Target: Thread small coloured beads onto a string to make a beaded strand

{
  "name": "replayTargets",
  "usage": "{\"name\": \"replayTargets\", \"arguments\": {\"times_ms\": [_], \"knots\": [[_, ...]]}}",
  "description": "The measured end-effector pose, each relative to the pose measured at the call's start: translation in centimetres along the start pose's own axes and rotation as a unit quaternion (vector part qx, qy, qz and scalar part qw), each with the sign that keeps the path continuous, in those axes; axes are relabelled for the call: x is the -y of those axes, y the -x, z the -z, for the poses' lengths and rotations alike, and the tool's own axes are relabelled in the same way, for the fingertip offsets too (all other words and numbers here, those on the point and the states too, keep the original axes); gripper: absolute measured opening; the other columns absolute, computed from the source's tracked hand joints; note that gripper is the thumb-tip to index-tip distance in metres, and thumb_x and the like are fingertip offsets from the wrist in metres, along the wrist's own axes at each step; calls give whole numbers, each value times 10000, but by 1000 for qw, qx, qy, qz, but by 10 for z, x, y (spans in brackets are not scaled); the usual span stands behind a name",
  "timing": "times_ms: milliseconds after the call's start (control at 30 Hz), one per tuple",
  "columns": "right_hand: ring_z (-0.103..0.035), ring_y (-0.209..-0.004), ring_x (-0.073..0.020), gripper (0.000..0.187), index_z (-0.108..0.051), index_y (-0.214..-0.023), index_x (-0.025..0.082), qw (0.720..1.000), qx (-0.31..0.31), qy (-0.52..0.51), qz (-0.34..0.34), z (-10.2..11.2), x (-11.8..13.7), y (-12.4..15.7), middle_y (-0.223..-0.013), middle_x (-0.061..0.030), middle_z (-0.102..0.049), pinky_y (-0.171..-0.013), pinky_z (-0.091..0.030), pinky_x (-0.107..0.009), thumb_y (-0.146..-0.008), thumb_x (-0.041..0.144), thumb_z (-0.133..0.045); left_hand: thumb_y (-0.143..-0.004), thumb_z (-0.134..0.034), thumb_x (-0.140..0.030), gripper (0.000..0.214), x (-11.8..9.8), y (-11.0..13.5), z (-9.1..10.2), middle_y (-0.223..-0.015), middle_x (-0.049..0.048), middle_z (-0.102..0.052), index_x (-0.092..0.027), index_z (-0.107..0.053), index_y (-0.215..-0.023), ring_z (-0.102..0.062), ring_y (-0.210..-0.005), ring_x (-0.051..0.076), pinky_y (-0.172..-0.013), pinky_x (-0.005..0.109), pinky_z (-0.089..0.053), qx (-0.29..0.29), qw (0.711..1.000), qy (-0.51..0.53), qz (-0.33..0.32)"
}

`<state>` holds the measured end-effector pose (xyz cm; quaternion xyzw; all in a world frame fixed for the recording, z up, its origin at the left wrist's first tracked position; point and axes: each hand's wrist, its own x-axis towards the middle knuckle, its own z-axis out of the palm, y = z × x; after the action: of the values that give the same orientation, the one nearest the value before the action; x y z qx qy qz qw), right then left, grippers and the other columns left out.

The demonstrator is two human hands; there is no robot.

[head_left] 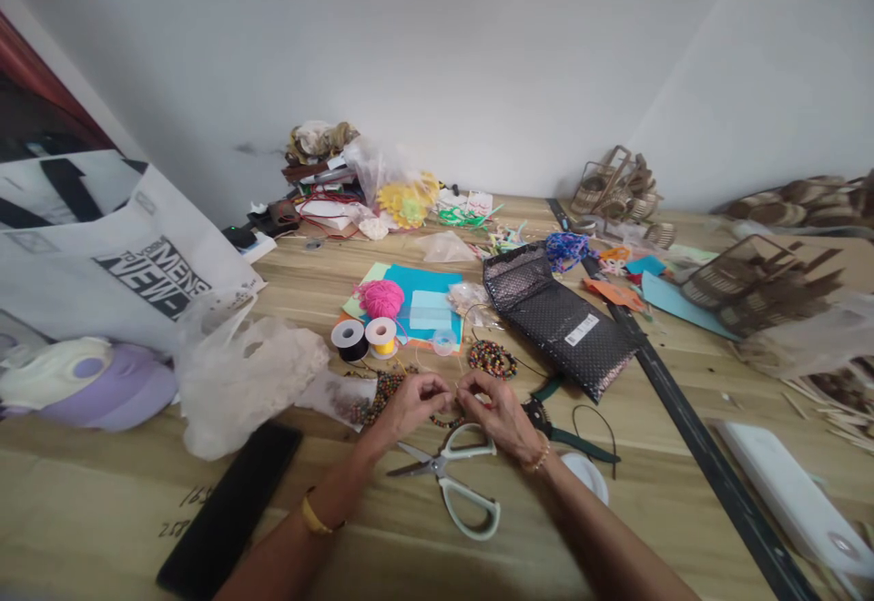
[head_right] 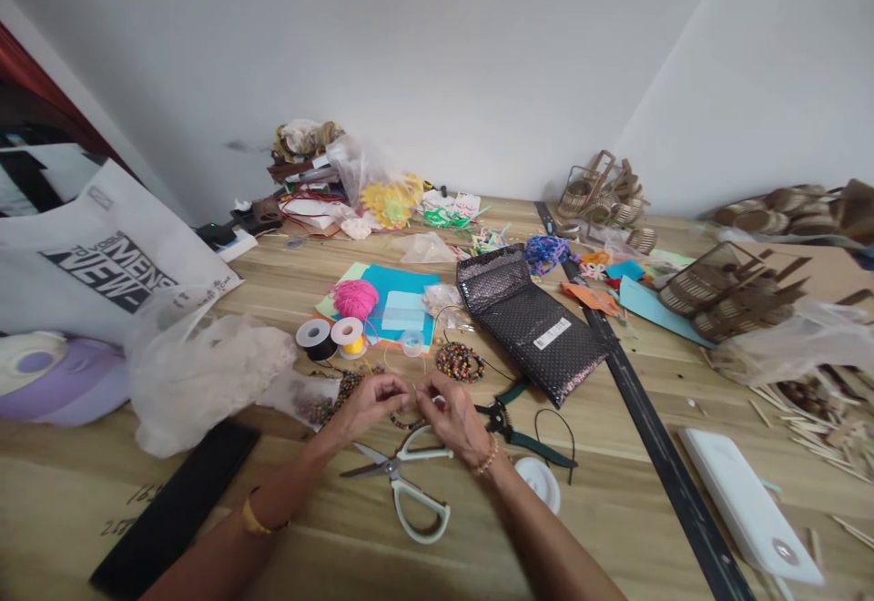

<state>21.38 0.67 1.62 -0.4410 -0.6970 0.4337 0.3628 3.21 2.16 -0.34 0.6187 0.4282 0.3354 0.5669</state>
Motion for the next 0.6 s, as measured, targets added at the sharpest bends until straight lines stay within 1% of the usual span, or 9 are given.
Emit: {"name": "replayTargets", "arguments": {"times_ms": [67,133,200,300,367,400,467,533,600], "knots": [[-540,-644,-150,247,-579,-792,170,1000,9,-13,-10,0,1,0,-717,-29,-587,-564,-440,-239,-891,386,-514,-786,-582,-272,161,0,-1,0,-669,26,-643,-127,-620,-726,-589,-635,145,-611,249,-452,-16,999,-34,-15],[-537,-652,-150,259,-582,-807,167,1000,16,-17,-13,1,2,1,-729,-28,-581,-558,-440,-235,-893,401,-511,-807,-562,-259,149,0,-3,1,-750,50,-665,-127,-625,-782,-611,-702,170,-645,273,-475,-61,994,-86,-32],[-526,-645,-144,266,-585,-806,167,1000,19,-14,-9,0,2,1,-723,-22,-576,-561,-436,-233,-891,410,-520,-806,-563,-225,146,-2,-8,2,-879,77,-672,-132,-617,-906,-621,-804,197,-714,314,-498,-118,980,-153,-55],[-517,-637,-137,265,-589,-794,165,1000,22,-11,4,-1,2,1,-720,-17,-579,-583,-428,-239,-893,402,-525,-780,-596,-173,315,-8,-19,4,-1095,102,-607,-170,-572,-1094,-549,-1045,244,-898,404,-460,-189,934,-284,-105],[-519,-644,-137,247,-587,-789,164,1000,25,-4,11,-2,3,1,-720,-17,-583,-595,-420,-242,-897,377,-521,-778,-604,-178,428,-12,-28,4,-1178,106,-540,-190,-535,-1200,-486,-1129,268,-972,448,-410,-211,900,-365,-106],[-518,-644,-137,232,-584,-788,164,999,29,2,14,-3,4,1,-716,-16,-584,-596,-415,-243,-897,359,-521,-784,-606,-191,480,-14,-33,4,-1226,118,-498,-188,-511,-1254,-460,-1157,282,-989,459,-394,-205,888,-397,-106],[-514,-639,-136,204,-579,-784,164,999,42,13,22,-3,7,2,-704,-16,-583,-594,-403,-242,-897,322,-516,-801,-580,-194,526,-16,-41,2,-1297,113,-428,-217,-481,-1317,-413,-1206,297,-1012,463,-373,-177,876,-435,-110],[-507,-629,-132,189,-578,-779,164,998,62,18,27,-2,10,3,-696,-14,-583,-585,-393,-237,-896,297,-512,-823,-530,-181,480,-14,-49,1,-1283,98,-423,-238,-512,-1299,-422,-1184,286,-1000,445,-389,-136,875,-451,-111],[-499,-611,-125,180,-590,-776,165,996,85,19,28,-1,13,4,-684,-8,-587,-568,-385,-227,-890,287,-522,-825,-494,-143,414,-11,-55,2,-1219,89,-459,-228,-580,-1221,-448,-1139,264,-978,418,-416,-105,876,-458,-111]]}}
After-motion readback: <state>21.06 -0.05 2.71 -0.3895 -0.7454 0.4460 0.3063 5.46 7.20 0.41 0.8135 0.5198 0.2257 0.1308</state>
